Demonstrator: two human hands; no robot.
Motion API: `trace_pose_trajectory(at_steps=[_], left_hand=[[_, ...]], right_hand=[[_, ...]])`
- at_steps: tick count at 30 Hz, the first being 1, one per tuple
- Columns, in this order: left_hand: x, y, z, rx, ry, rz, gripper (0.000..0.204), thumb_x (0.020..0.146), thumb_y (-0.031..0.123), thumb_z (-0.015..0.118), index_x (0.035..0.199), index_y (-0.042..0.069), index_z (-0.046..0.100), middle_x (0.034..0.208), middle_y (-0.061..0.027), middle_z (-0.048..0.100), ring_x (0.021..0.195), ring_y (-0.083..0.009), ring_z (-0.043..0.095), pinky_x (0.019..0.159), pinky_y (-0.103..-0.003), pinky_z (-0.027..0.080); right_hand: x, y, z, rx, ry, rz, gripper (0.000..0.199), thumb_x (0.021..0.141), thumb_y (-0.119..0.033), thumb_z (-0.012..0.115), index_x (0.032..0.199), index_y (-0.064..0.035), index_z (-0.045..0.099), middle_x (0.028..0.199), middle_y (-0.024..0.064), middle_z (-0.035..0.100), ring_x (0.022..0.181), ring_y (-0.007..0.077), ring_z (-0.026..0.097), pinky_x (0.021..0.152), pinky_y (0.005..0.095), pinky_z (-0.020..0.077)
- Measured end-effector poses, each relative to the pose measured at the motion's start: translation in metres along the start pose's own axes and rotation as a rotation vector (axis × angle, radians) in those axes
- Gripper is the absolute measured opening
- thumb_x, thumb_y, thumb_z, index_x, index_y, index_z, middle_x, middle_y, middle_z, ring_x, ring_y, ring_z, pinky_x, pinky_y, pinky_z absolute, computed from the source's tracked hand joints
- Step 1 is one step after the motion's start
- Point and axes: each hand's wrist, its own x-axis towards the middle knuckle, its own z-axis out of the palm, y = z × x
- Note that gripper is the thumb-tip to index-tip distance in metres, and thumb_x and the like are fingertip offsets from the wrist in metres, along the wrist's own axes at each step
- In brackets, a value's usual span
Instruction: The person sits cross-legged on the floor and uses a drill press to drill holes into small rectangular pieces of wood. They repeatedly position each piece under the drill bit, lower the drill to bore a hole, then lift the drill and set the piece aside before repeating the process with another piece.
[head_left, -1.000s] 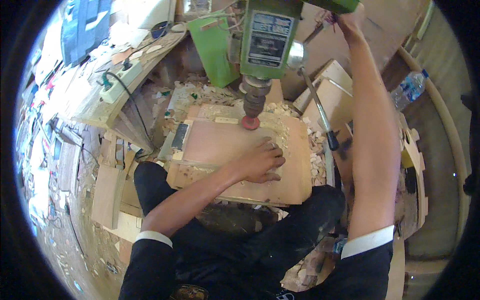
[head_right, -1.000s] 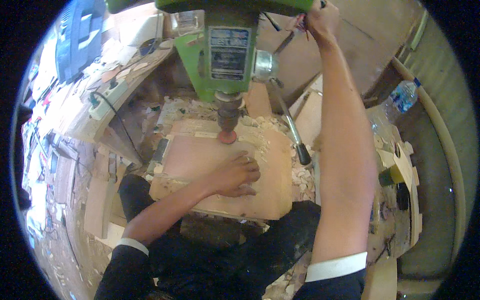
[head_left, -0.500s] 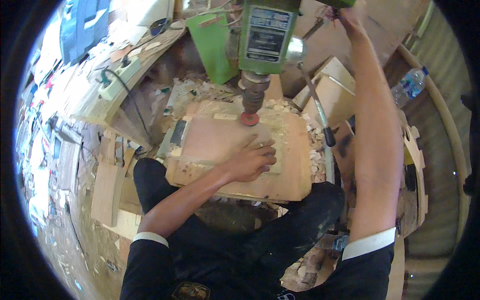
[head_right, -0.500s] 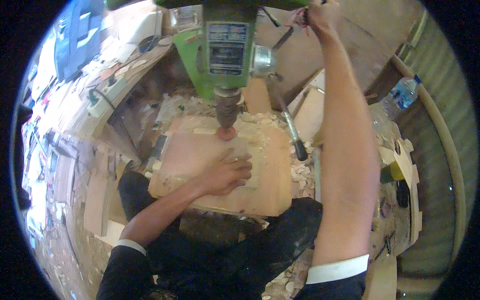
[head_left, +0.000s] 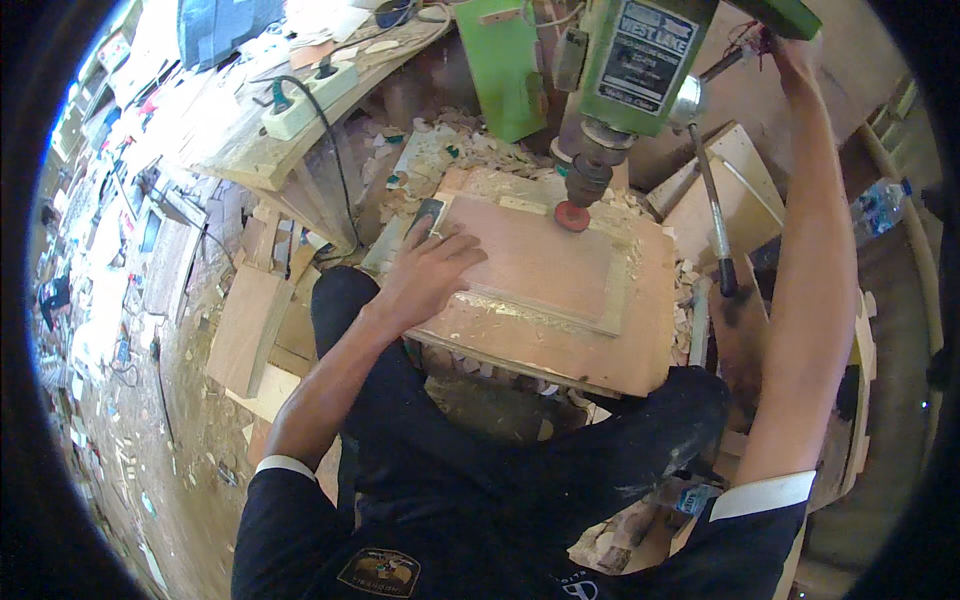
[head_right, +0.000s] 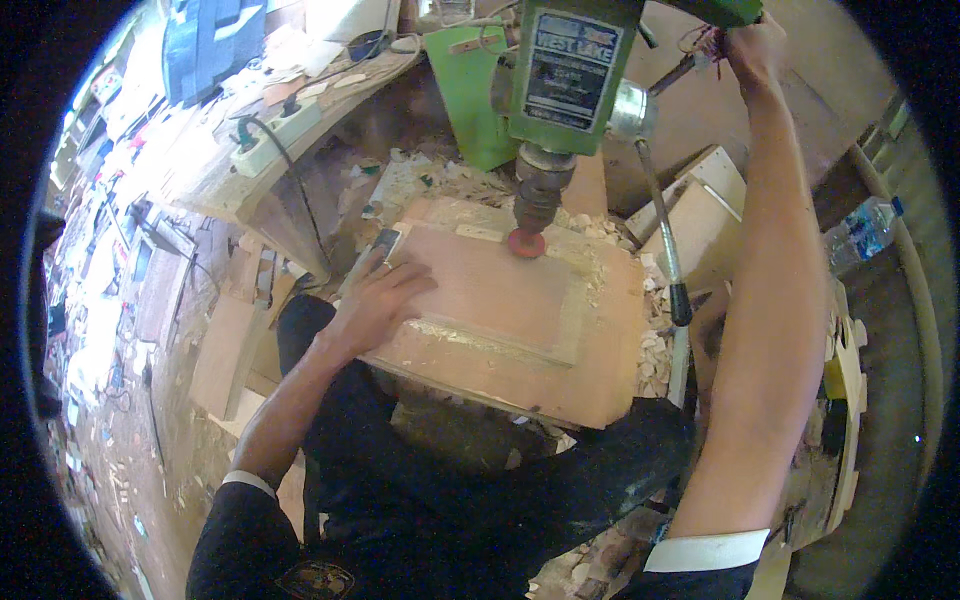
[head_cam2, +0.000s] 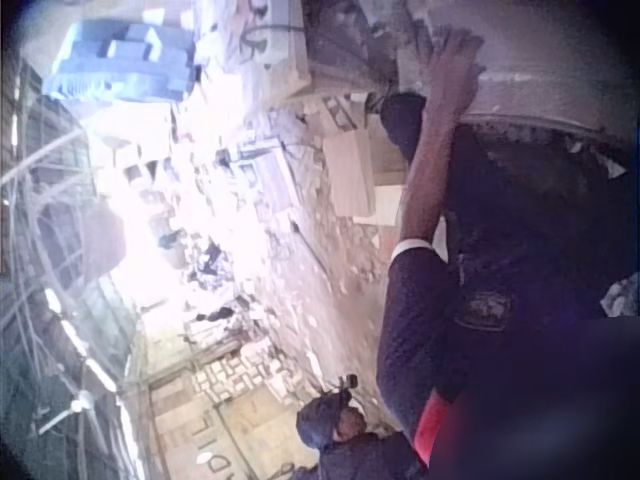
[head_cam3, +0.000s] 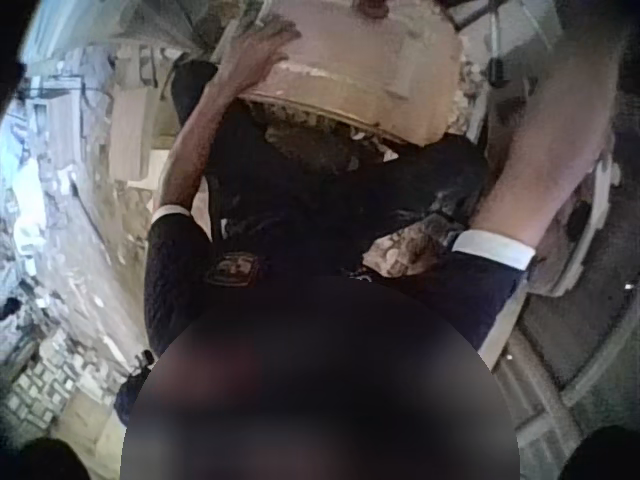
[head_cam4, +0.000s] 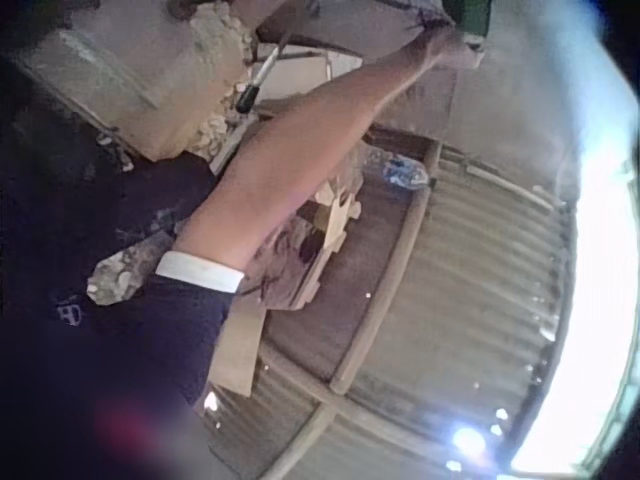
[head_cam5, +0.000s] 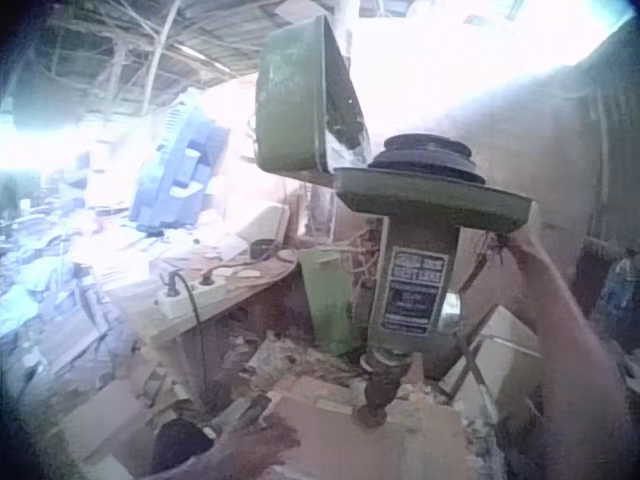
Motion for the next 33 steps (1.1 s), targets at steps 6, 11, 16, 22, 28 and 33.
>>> trace_pose_trajectory(at_steps=[6,11,16,22,28,33], left_hand=[[0.015,0.024,-0.006,-0.012,-0.012,0.041,0.05,0.085,0.018,0.074,0.134,0.015,0.062,0.145,-0.0063,0.057,0.143,-0.0288,0.046,0.126,-0.054,0.022],[0.063,0.082,0.031,-0.378,-0.133,0.46,0.044,0.087,0.02,0.072,0.129,0.011,0.062,0.147,-0.0119,0.052,0.144,-0.0319,0.045,0.123,-0.051,0.029],[0.105,0.094,0.062,-0.339,-0.128,0.62,0.038,0.087,0.021,0.073,0.121,0.009,0.064,0.14,-0.0129,0.054,0.135,-0.0354,0.048,0.115,-0.049,0.038],[0.102,0.094,0.072,-0.362,-0.095,0.62,0.031,0.088,0.016,0.072,0.117,0.008,0.063,0.134,-0.0109,0.056,0.129,-0.0353,0.049,0.112,-0.047,0.041],[0.105,0.092,0.077,-0.396,-0.1,0.665,0.027,0.09,0.015,0.07,0.115,0.007,0.064,0.131,-0.0121,0.059,0.137,-0.0383,0.046,0.114,-0.047,0.041],[0.104,0.091,0.08,-0.46,-0.112,0.657,0.025,0.092,0.016,0.067,0.115,0.006,0.064,0.129,-0.013,0.059,0.139,-0.0398,0.045,0.114,-0.047,0.041]], right_hand=[[-0.004,-0.01,-0.003,0.14,0.047,0.095,0.027,0.097,-0.027,0.066,0.085,-0.0035,0.067,0.074,0.0048,0.063,0.068,0.0133,0.056,0.06,0.0342,0.0464],[-0.007,-0.025,-0.012,0.337,0.108,0.156,0.03,0.099,-0.026,0.065,0.078,-0.0048,0.065,0.069,0.0018,0.059,0.062,0.0111,0.05,0.055,0.0342,0.0427],[-0.024,-0.058,-0.044,0.274,0.095,0.172,0.027,0.102,-0.024,0.062,0.086,-0.0029,0.065,0.071,0.0009,0.057,0.061,0.0095,0.05,0.053,0.0311,0.0413],[-0.055,-0.093,-0.087,0.124,0.044,0.064,0.029,0.106,-0.023,0.057,0.091,0.0004,0.065,0.069,0.0034,0.062,0.061,0.0131,0.06,0.055,0.0329,0.0484],[-0.08,-0.118,-0.118,0.056,-0.046,0.146,0.033,0.106,-0.029,0.06,0.092,0.0009,0.064,0.077,-0.003,0.056,0.071,0.0064,0.044,0.063,0.0264,0.0364],[-0.128,-0.153,-0.158,0.009,-0.122,0.141,0.032,0.101,-0.027,0.065,0.092,0.0037,0.062,0.075,0.0064,0.06,0.07,0.0126,0.05,0.064,0.0321,0.0429]])
